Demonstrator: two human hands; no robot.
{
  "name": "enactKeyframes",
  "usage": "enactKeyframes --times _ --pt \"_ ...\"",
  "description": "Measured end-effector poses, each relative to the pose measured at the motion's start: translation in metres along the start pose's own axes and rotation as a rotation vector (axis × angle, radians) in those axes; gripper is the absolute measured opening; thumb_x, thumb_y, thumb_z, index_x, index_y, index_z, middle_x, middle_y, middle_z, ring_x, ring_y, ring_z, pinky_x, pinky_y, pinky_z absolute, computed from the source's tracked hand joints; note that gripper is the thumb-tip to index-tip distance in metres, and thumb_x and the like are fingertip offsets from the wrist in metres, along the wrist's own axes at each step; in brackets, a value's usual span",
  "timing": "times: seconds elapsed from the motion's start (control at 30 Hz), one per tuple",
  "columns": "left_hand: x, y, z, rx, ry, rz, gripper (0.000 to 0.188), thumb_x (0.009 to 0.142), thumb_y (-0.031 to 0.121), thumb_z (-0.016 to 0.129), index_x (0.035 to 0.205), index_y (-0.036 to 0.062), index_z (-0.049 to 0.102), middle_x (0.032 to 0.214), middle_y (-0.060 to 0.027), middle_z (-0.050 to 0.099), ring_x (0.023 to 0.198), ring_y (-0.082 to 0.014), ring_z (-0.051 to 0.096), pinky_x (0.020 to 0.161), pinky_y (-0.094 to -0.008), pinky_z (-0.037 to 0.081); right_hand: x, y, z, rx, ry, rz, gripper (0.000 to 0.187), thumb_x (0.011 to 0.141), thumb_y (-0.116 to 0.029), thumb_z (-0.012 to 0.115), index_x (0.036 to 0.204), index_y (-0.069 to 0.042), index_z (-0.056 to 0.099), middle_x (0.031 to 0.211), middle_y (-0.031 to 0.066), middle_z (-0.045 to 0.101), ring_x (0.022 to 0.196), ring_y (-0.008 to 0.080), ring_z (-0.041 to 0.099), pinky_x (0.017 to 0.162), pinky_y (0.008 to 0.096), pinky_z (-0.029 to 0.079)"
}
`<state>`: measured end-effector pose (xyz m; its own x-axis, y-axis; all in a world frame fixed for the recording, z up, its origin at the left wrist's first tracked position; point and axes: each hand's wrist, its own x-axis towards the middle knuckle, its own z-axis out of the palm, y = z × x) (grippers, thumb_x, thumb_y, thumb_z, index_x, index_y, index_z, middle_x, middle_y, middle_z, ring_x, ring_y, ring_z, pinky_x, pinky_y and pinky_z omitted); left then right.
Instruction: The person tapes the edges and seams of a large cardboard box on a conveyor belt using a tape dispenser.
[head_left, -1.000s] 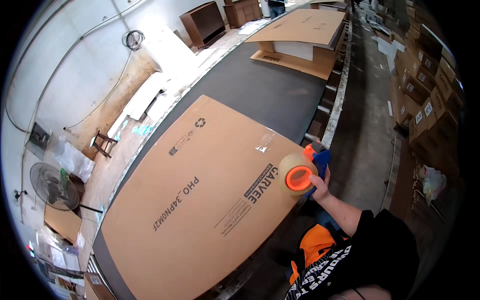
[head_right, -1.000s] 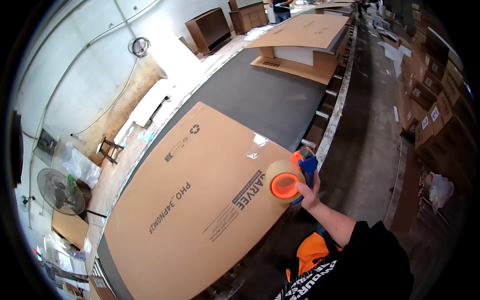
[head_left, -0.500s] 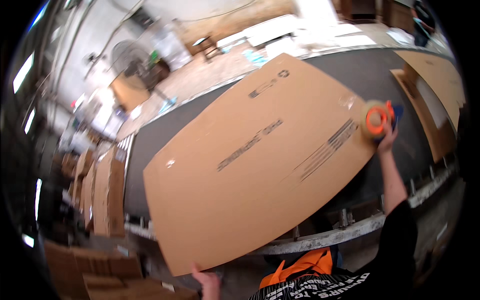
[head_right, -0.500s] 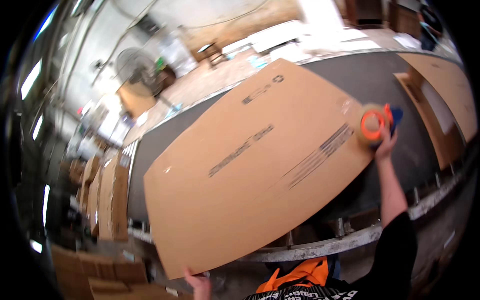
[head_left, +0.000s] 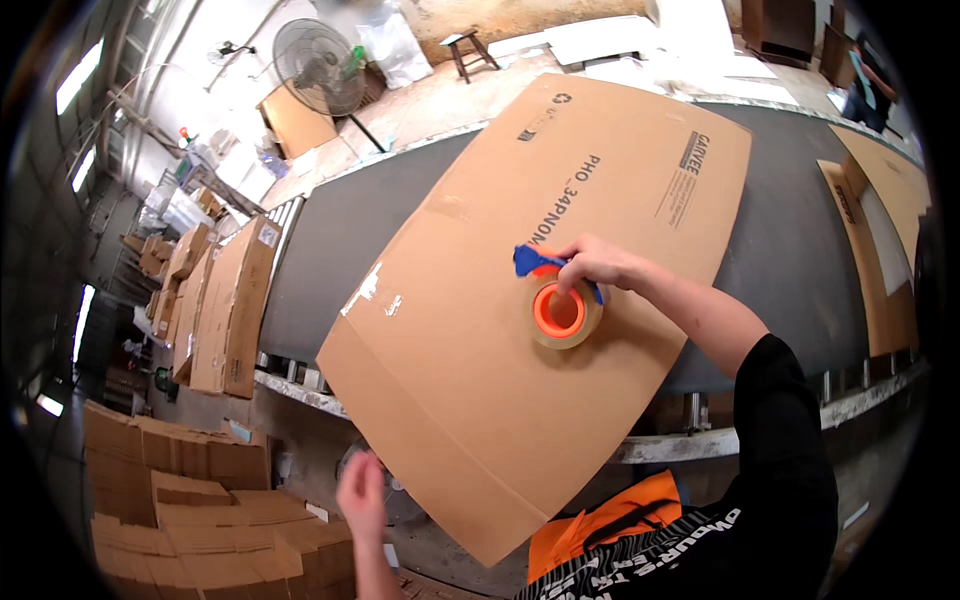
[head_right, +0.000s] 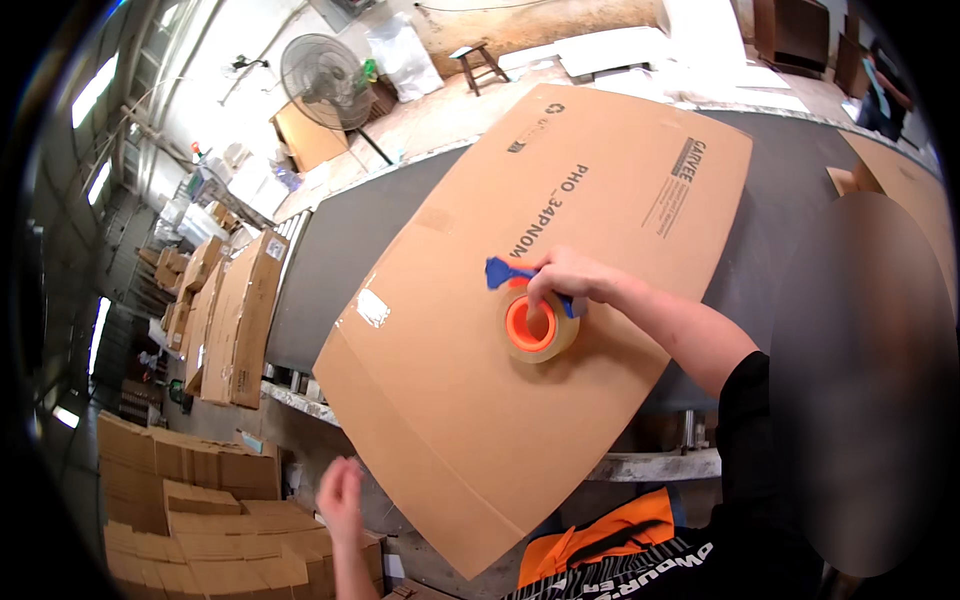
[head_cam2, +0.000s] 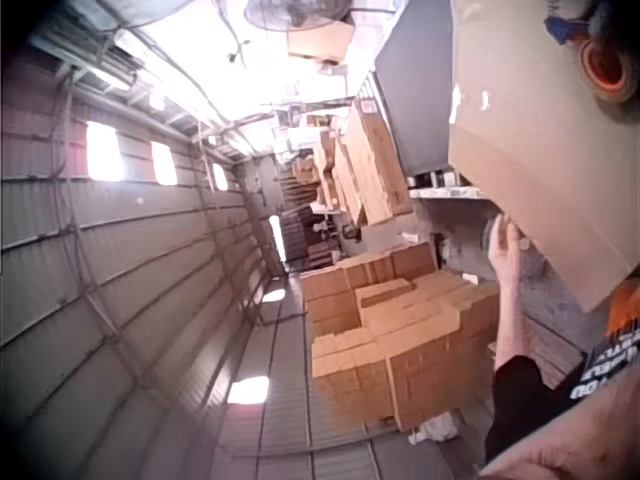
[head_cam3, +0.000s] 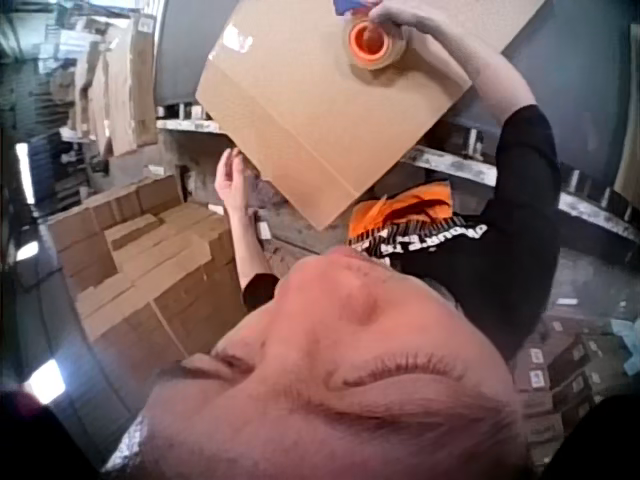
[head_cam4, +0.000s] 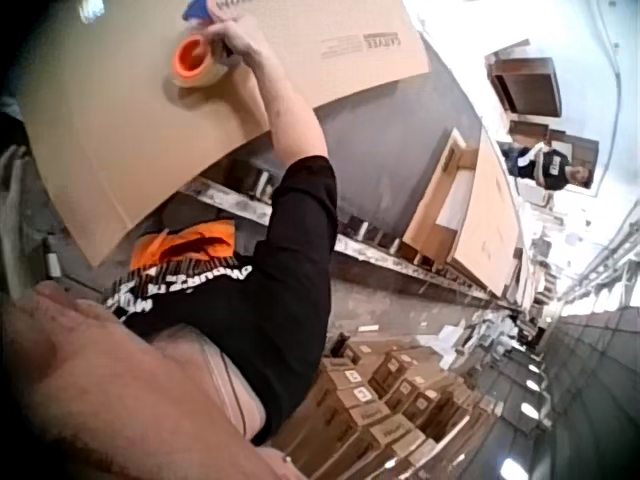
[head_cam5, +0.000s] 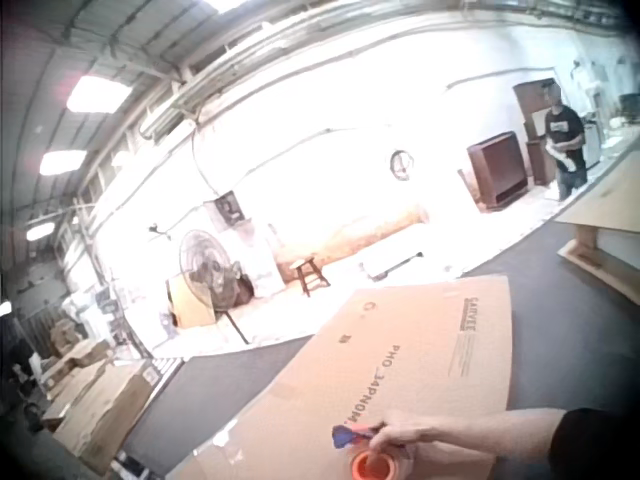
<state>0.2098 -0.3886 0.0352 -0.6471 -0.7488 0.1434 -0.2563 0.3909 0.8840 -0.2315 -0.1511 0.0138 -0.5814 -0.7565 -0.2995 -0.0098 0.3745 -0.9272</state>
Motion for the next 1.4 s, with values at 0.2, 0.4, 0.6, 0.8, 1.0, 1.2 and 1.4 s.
enactKeyframes --times 0.2,0.4,0.6,0.8,1.0,1.2,1.4 --pt "0.29 -0.15 0.003 0.798 0.177 0.53 0.061 0.096 0.038 0.055 0.139 -0.0038 0.044 0.129 -0.0281 0.057 0.119 -0.038 0.056 0.106 -0.0432 0.039 -0.122 0.066 0.081 -0.743 1.173 -0.171 0.095 0.072 -0.038 0.08 0.141 0.006 0.033 0.147 0.0307 0.031 0.138 0.0415 0.029 0.112 0.0467 0.027" --pt "0.393 -0.105 0.115 0.836 -0.289 -0.176 0.07 0.093 0.064 0.03 0.132 0.0131 0.058 0.134 -0.0146 0.058 0.126 -0.0377 0.051 0.105 -0.0465 0.038 -0.203 0.073 0.271 0.35 0.867 0.066 0.102 0.079 -0.029 0.079 0.147 0.006 0.012 0.141 0.0231 0.042 0.134 0.0304 0.041 0.111 0.0393 0.034" --pt "0.42 -0.155 0.079 0.72 -0.314 0.096 0.076 0.097 0.061 0.03 0.128 -0.0023 0.058 0.127 -0.0247 0.06 0.122 -0.0383 0.054 0.096 -0.0475 0.044 -0.186 0.091 0.294 0.204 1.009 0.105 0.109 0.084 -0.037 0.074 0.15 0.006 -0.002 0.153 0.0257 0.024 0.143 0.0324 0.028 0.116 0.0377 0.025" --pt "0.297 -0.085 0.099 0.822 -0.308 0.102 0.066 0.097 0.053 0.039 0.132 -0.0006 0.054 0.129 -0.0247 0.058 0.12 -0.0386 0.055 0.094 -0.049 0.047 -0.248 0.123 0.256 -0.003 1.108 -0.036 0.091 0.084 -0.031 0.07 0.149 0.005 0.017 0.156 0.0297 0.01 0.146 0.0425 0.013 0.118 0.0427 0.021" --pt "0.101 -0.054 0.069 0.973 -0.262 -0.046 0.059 0.098 0.045 0.048 0.137 0.0012 0.05 0.131 -0.0248 0.056 0.119 -0.0389 0.057 0.092 -0.0505 0.049 -0.345 0.129 0.169 -0.802 0.416 -0.168 0.098 0.071 -0.06 0.071 0.14 0.003 0.042 0.154 0.0295 0.02 0.146 0.0446 0.014 0.117 0.0567 0.013" --pt "-0.057 -0.061 0.05 0.825 -0.163 -0.375 0.06 0.094 0.051 0.051 0.128 0.001 0.054 0.122 -0.028 0.058 0.111 -0.0446 0.058 0.094 -0.0546 0.045 -0.437 0.146 0.11 -1.068 0.153 -0.093 0.141 0.039 -0.055 0.087 0.152 -0.003 0.02 0.154 0.0359 0.009 0.144 0.0521 0.008 0.118 0.0586 0.008" --pt "-0.195 0.063 0.153 0.95 -0.689 0.718 0.119 0.059 0.051 0.085 0.146 -0.0057 0.026 0.149 -0.0307 0.028 0.142 -0.0457 0.02 0.116 -0.0537 0.02 -0.419 0.216 0.129 -1.298 0.98 -0.48 0.043 0.081 -0.024 0.057 0.12 -0.007 0.061 0.127 0.0188 0.06 0.122 0.0392 0.055 0.102 0.0496 0.044"
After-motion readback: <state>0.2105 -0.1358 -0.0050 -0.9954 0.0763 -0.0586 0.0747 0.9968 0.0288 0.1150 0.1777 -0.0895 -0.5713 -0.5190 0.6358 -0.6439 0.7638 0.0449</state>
